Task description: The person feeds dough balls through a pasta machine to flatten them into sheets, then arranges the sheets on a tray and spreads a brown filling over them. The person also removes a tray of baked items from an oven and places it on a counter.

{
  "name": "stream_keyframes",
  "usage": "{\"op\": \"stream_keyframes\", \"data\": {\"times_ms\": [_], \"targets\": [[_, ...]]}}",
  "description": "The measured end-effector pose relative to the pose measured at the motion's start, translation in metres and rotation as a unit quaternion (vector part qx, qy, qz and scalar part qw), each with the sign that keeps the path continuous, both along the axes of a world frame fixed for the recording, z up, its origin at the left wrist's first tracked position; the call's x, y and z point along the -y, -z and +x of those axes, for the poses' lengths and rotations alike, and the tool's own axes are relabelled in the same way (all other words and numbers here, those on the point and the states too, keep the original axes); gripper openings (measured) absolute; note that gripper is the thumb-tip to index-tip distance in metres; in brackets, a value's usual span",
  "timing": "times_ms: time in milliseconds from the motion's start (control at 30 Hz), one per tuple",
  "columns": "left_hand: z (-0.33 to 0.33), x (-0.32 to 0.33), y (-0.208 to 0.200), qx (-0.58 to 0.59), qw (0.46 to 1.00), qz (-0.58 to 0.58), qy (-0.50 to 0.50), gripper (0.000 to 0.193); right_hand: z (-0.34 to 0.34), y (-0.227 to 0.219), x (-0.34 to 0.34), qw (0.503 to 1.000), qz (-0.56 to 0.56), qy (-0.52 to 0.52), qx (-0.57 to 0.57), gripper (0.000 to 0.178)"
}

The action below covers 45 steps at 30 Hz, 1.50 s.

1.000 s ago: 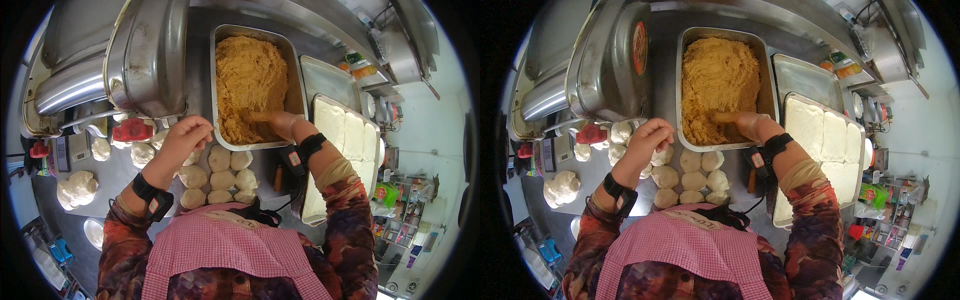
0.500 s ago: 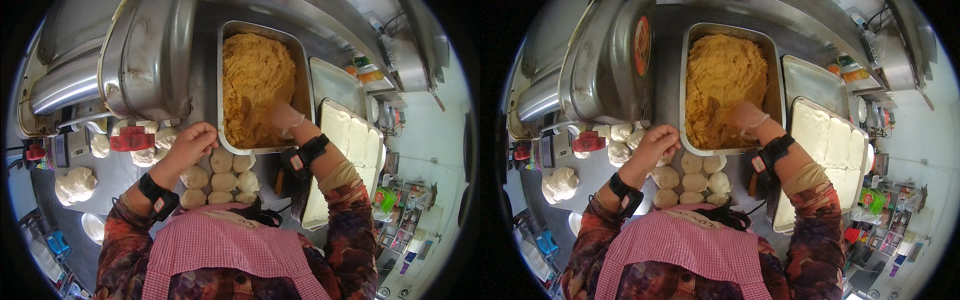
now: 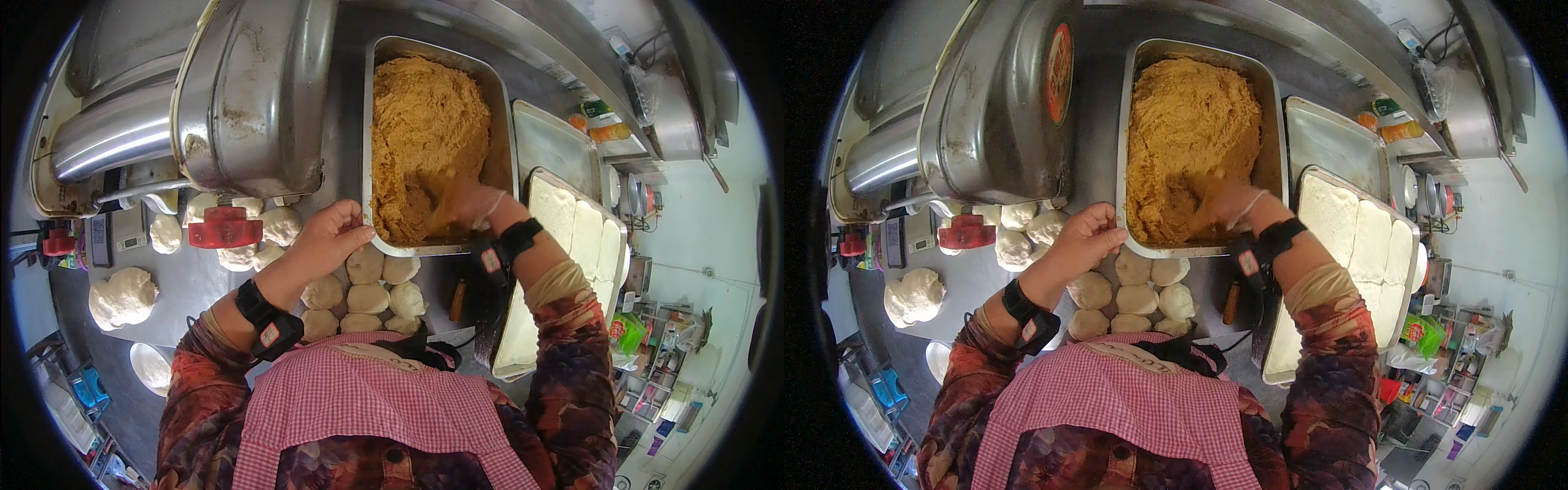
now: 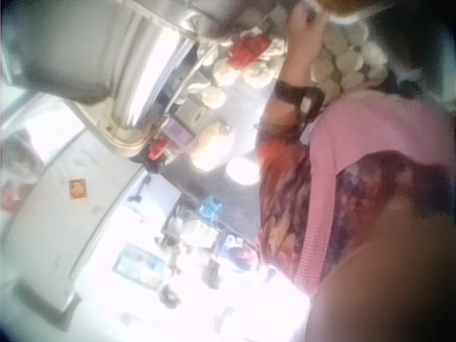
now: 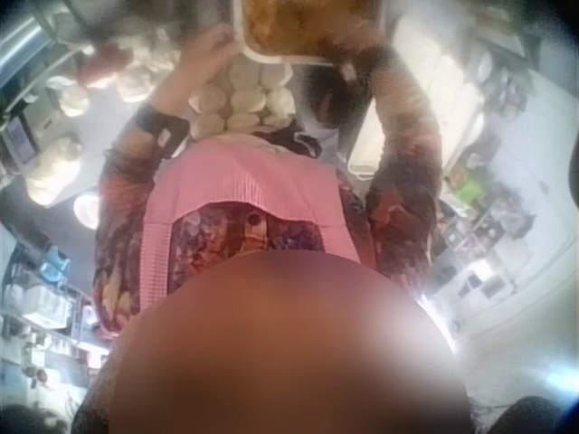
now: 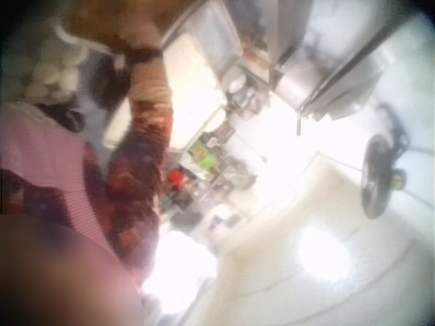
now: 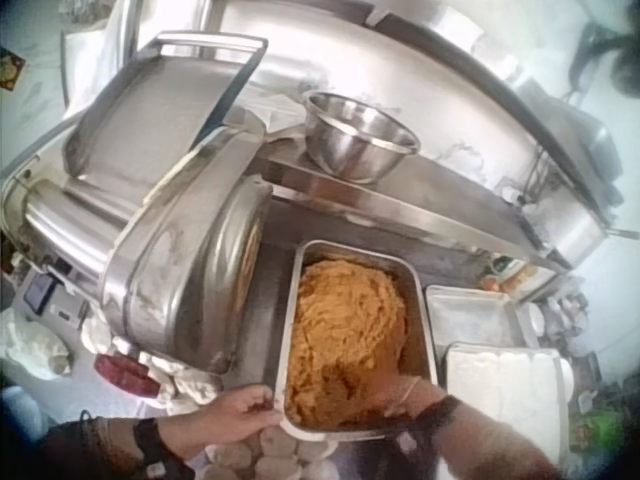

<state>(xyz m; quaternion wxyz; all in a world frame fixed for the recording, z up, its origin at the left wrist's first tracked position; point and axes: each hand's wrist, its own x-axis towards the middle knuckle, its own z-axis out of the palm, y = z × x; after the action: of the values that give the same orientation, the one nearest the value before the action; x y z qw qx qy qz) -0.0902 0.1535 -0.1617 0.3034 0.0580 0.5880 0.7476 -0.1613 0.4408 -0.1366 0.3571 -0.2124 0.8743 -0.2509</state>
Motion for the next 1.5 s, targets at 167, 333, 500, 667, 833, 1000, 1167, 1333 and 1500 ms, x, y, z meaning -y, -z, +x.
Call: {"op": "stream_keyframes", "data": {"times_ms": [167,333,500,667,833,1000,1167,1333,1500], "targets": [[-0.002,0.0,-0.001,-0.006,0.998,-0.058,0.012,0.013,0.005,-0.003,0.015,0.952,0.246,-0.182,-0.011,0.057],[-0.002,0.0,0.0,-0.003,1.0,0.005,0.005,0.012,-0.001,-0.009,0.029,0.987,-0.085,0.131,0.038,0.035],[-0.001,0.001,0.0,0.004,1.0,-0.029,0.005,0.012,0.005,-0.013,0.018,0.983,0.106,-0.144,0.036,0.038],[-0.002,0.0,0.002,-0.012,1.0,-0.001,0.004,0.012,0.01,-0.012,0.003,0.992,0.104,-0.07,0.025,0.037],[-0.002,0.0,0.006,-0.003,1.0,-0.002,0.01,0.013,0.001,0.001,0.017,0.902,0.27,-0.316,-0.119,0.042],[-0.001,0.001,0.004,-0.009,1.0,0.004,0.004,0.013,0.001,0.008,0.031,0.993,-0.013,-0.047,-0.11,0.045],[-0.003,0.001,-0.002,-0.01,0.999,-0.036,0.006,0.012,0.014,-0.007,0.014,0.982,0.15,-0.11,0.024,0.043],[-0.004,0.001,-0.005,0.009,1.0,0.011,0.013,0.012,0.016,-0.012,0.009,0.992,0.118,0.012,0.048,0.048],[-0.003,0.001,-0.001,0.001,1.0,-0.02,0.015,0.013,0.002,0.007,0.024,0.96,0.213,-0.139,-0.114,0.049]]}}
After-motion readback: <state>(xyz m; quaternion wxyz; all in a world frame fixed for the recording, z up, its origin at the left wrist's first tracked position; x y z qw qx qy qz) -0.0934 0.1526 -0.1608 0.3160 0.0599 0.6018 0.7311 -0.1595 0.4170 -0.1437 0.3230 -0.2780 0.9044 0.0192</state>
